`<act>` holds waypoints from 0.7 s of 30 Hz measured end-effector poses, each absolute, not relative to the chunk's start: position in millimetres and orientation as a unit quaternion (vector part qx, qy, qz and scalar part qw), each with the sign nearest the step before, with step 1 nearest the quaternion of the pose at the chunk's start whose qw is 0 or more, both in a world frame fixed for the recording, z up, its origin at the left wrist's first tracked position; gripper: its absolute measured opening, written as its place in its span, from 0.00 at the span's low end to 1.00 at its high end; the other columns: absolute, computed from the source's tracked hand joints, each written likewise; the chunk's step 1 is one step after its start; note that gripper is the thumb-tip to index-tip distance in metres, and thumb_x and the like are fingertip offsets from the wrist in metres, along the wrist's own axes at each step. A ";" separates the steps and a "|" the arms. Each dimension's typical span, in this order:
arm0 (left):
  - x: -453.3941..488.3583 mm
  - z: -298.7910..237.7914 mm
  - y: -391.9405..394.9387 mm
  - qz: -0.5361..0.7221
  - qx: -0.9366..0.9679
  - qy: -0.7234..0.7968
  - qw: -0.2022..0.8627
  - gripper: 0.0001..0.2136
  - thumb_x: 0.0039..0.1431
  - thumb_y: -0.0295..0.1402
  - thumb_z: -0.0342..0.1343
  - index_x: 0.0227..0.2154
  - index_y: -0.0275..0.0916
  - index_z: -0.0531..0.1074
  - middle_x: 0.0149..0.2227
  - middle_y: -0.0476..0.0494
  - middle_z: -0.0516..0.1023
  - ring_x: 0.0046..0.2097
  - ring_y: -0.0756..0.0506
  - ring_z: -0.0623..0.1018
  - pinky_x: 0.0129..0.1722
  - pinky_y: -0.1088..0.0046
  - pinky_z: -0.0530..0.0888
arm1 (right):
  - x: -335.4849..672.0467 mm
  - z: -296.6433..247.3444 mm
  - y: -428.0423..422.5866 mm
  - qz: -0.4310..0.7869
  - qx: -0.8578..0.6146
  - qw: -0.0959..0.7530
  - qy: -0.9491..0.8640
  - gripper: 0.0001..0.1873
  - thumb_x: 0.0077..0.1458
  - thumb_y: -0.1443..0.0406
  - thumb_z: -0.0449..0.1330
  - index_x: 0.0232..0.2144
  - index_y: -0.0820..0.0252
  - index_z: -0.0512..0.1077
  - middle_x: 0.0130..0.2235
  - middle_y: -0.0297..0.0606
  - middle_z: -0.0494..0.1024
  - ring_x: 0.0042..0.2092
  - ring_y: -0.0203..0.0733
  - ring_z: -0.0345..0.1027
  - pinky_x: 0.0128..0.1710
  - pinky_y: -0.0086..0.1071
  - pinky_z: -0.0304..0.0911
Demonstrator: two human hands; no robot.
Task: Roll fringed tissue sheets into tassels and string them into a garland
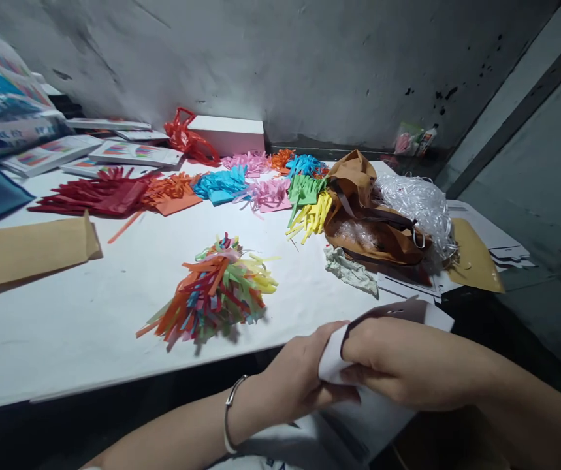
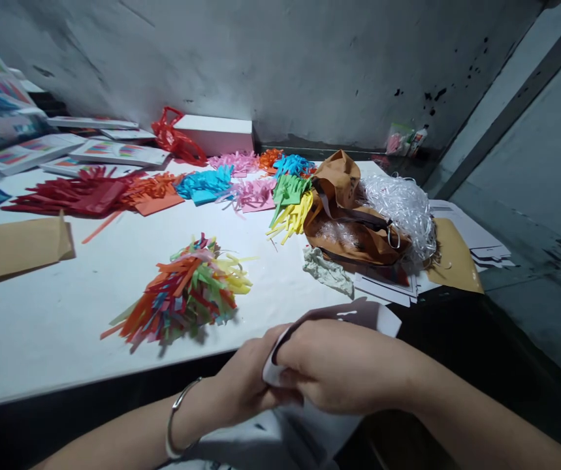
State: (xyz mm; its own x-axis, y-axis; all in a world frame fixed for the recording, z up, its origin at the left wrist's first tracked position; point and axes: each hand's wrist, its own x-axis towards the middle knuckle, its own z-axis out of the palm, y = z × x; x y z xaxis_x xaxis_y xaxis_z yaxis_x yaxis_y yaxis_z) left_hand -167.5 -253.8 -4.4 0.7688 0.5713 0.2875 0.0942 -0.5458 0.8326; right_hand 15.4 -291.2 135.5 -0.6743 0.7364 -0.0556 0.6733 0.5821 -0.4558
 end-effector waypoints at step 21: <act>-200.2 -21.7 -241.1 0.402 0.708 0.393 0.428 0.09 0.64 0.40 0.55 0.38 0.41 0.74 0.30 0.47 0.79 0.31 0.46 0.75 0.32 0.74 0.69 | -0.1 18.7 -324.1 -0.205 -0.533 0.342 -0.746 0.26 0.58 0.74 0.63 0.59 0.66 0.66 0.49 0.46 0.78 0.53 0.47 0.71 0.58 0.44 0.65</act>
State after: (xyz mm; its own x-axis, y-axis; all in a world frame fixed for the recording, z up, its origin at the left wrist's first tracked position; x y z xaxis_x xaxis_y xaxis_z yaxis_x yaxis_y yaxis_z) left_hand -200.2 -241.1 -21.7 0.3684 0.9002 0.2321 0.2124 -0.3245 0.9217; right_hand -0.1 -324.1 18.7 -0.1970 0.6550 0.7295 0.9358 0.3475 -0.0594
